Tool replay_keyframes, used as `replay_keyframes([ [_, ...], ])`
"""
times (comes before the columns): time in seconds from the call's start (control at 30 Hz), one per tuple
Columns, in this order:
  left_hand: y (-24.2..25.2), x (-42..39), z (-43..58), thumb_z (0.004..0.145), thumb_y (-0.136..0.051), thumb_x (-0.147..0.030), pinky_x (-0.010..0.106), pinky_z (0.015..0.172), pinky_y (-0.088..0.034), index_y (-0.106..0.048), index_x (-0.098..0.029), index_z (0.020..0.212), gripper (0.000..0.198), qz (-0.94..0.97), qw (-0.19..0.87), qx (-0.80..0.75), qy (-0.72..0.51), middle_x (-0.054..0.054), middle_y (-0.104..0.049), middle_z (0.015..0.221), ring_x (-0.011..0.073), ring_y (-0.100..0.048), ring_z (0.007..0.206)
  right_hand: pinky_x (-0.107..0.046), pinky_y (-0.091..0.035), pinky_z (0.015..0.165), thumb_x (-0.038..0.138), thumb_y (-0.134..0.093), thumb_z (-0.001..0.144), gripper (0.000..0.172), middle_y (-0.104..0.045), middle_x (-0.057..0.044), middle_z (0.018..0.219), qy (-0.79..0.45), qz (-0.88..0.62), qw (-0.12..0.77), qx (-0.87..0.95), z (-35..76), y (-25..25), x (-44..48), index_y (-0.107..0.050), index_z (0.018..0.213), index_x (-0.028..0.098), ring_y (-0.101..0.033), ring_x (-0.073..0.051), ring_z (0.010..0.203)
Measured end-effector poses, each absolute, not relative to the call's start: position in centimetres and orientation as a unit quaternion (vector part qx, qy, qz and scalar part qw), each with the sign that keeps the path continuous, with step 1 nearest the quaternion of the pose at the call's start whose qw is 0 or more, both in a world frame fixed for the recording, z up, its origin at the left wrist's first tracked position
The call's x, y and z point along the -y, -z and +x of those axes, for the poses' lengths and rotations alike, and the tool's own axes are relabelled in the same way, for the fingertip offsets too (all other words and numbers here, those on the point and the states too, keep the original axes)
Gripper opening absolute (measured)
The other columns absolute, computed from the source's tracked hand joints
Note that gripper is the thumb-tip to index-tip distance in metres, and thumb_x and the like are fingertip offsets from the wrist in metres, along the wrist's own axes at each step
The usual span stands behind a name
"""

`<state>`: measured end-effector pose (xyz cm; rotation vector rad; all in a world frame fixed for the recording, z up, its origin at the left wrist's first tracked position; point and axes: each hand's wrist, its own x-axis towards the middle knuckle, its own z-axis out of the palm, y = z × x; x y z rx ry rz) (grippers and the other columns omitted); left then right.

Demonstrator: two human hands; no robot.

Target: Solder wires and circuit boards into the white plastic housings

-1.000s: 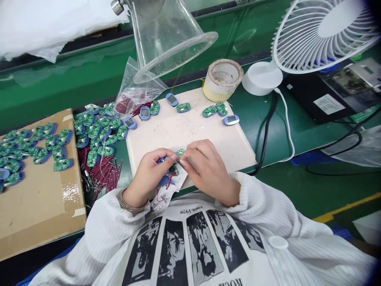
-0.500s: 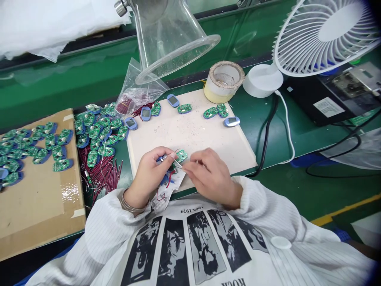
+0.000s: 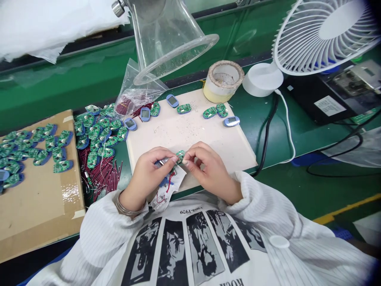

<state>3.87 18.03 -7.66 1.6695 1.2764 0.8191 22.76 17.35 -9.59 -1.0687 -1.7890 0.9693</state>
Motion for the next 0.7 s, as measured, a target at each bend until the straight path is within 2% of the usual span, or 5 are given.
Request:
replay_keyframes([
  [0.3,7.7,-18.1,4.0,0.086,-0.062,-0.025,0.03,0.078,-0.048,-0.069,-0.018,0.082,0.011,0.695,0.439,-0.49,-0.29,0.005,-0.069,0.084,0.0161,-0.063,0.081,-0.025,-0.046,0.065,0.022,-0.056,0.095,0.007,-0.057,-0.003,0.089,-0.369,-0.446,0.425,0.696,22.9,10.4,-17.3,-0.059,0.089,0.019,-0.055,-0.014,0.08],
  [0.4,8.0,-18.0,4.0,0.087,-0.062,-0.025,0.03,0.077,-0.048,-0.068,-0.018,0.082,0.01,0.69,0.424,-0.506,-0.296,0.004,-0.068,0.083,0.0156,-0.062,0.081,-0.026,-0.046,0.063,0.026,-0.049,0.097,0.015,-0.062,-0.002,0.085,-0.437,-0.475,0.395,0.654,23.3,9.9,-17.0,-0.061,0.091,0.019,-0.057,-0.014,0.076],
  [0.5,8.1,-18.0,4.0,0.086,-0.061,-0.024,0.03,0.077,-0.048,-0.067,-0.018,0.081,0.01,0.689,0.423,-0.508,-0.298,0.004,-0.067,0.082,0.0157,-0.062,0.08,-0.024,-0.047,0.058,0.028,-0.058,0.091,0.012,-0.065,-0.001,0.077,-0.509,-0.487,0.357,0.613,23.5,9.5,-16.7,-0.064,0.088,0.018,-0.059,-0.013,0.068],
  [0.6,7.9,-18.0,4.1,0.086,-0.061,-0.023,0.03,0.077,-0.048,-0.068,-0.018,0.081,0.01,0.695,0.429,-0.494,-0.299,0.004,-0.067,0.083,0.016,-0.062,0.081,-0.024,-0.049,0.058,0.029,-0.064,0.086,0.012,-0.067,-0.001,0.075,-0.529,-0.485,0.362,0.595,23.4,9.6,-16.6,-0.067,0.083,0.018,-0.06,-0.012,0.066],
  [0.7,7.7,-18.0,4.2,0.086,-0.061,-0.022,0.03,0.077,-0.05,-0.069,-0.019,0.08,0.01,0.705,0.426,-0.48,-0.303,0.005,-0.068,0.083,0.0162,-0.063,0.081,-0.025,-0.053,0.057,0.037,-0.069,0.083,0.019,-0.067,-0.001,0.076,-0.61,-0.465,0.377,0.52,23.3,9.9,-16.9,-0.066,0.083,0.018,-0.063,-0.013,0.067],
])
